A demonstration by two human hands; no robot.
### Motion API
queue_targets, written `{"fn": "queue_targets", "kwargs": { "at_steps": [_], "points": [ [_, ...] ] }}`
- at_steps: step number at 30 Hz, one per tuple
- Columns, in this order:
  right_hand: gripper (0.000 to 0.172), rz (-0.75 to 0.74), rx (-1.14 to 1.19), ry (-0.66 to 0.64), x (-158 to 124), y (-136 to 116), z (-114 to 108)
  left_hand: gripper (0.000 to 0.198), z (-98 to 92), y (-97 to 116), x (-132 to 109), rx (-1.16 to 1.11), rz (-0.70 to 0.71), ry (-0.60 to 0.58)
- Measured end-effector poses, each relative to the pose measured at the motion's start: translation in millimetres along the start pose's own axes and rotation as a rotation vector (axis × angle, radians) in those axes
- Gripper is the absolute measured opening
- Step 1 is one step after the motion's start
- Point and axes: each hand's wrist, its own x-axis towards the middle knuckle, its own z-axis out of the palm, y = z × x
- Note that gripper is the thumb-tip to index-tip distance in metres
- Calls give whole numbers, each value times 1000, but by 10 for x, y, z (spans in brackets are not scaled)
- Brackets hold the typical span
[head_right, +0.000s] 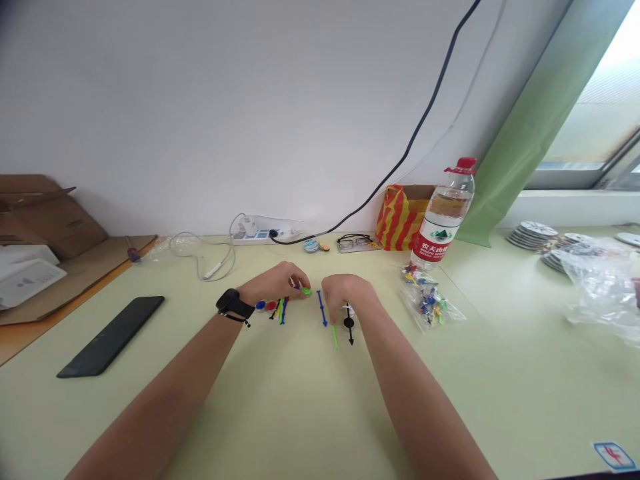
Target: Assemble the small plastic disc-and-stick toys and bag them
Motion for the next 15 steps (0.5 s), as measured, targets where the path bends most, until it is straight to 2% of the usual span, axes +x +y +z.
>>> {"fn": "queue_targets", "kwargs": {
  "at_steps": [5, 10, 15],
  "points": [
    [17, -36, 3, 83, 94, 100, 15, 24, 21, -21, 7, -31, -12, 1],
    [20, -96, 10, 175, 196, 173, 24, 27, -11, -29, -7, -12, -2, -13],
    [24, -165, 14, 188, 201, 146, 43, 27, -40, -62, -9, -3, -29, -28]
  ]
}}
